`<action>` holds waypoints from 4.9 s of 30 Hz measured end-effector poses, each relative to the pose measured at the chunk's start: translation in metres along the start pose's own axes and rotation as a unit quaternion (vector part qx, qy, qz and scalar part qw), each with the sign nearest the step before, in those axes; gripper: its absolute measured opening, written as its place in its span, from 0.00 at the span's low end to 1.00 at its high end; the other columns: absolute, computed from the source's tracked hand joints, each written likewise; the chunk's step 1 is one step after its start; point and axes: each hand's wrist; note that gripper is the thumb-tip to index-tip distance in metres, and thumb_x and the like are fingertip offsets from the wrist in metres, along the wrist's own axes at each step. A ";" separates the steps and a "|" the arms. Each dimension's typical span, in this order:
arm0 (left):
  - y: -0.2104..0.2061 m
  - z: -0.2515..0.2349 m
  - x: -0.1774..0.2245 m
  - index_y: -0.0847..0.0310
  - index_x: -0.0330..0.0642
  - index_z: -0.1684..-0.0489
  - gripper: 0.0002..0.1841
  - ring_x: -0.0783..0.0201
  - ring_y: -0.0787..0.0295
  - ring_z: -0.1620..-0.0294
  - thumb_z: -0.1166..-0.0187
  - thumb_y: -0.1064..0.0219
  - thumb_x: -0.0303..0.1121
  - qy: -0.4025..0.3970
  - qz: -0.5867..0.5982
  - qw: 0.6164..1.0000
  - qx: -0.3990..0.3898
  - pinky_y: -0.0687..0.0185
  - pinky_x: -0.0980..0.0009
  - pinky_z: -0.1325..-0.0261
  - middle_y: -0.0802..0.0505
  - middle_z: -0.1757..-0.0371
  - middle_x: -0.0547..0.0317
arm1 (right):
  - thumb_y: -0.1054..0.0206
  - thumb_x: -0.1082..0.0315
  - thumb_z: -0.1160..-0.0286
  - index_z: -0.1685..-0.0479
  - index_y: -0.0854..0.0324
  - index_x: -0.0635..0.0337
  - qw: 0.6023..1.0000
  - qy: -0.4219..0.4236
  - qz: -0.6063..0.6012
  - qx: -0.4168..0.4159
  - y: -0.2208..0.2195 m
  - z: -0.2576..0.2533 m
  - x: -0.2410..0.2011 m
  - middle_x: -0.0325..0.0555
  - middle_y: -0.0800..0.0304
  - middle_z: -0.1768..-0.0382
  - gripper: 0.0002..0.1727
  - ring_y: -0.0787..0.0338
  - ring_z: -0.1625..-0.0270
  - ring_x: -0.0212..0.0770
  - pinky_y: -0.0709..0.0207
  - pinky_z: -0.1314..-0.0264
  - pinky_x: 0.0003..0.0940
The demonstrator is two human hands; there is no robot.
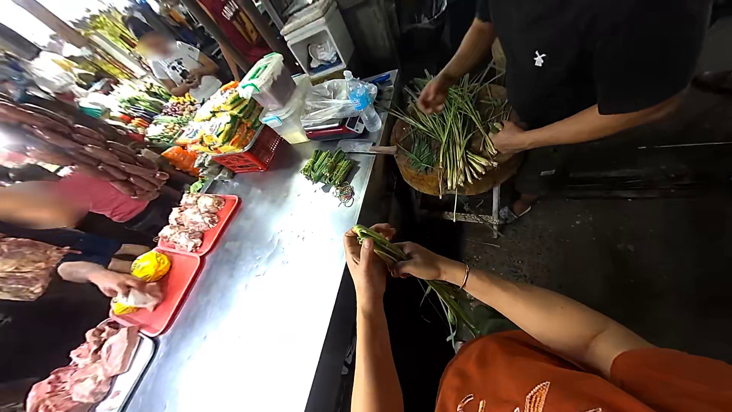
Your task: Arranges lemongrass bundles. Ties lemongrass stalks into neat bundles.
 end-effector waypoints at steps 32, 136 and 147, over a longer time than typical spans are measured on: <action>-0.056 -0.058 -0.046 0.27 0.49 0.73 0.20 0.75 0.32 0.91 0.06 0.52 0.43 0.076 0.055 0.993 0.074 0.28 0.78 0.82 0.28 0.90 0.72 | 0.32 0.69 0.18 0.42 0.24 0.60 0.983 -0.069 -0.002 -0.172 0.107 -0.021 0.005 0.34 0.12 0.66 0.12 0.11 0.68 0.27 0.14 0.61 0.23; 0.009 0.135 -0.058 0.20 0.36 0.40 0.14 0.70 0.12 0.61 0.06 0.49 0.34 0.176 -0.124 0.909 0.358 0.15 0.73 0.58 0.09 0.51 0.56 | 0.50 0.66 0.09 0.44 0.16 0.66 0.948 -0.299 0.051 0.095 -0.066 0.046 0.095 0.47 0.14 0.69 0.17 0.18 0.75 0.33 0.21 0.68 0.29; 0.022 0.201 -0.124 0.25 0.30 0.37 0.32 0.54 0.05 0.59 0.05 0.61 0.55 0.374 0.039 0.867 0.328 0.09 0.60 0.57 0.05 0.57 0.42 | 0.51 0.68 0.11 0.53 0.20 0.68 0.785 -0.576 0.199 -0.107 -0.059 0.076 0.136 0.49 0.12 0.72 0.15 0.13 0.74 0.38 0.19 0.66 0.35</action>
Point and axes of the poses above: each hand's wrist, its own z-axis away from the middle knuckle, its own y-axis out of the back of the hand, x = y × z
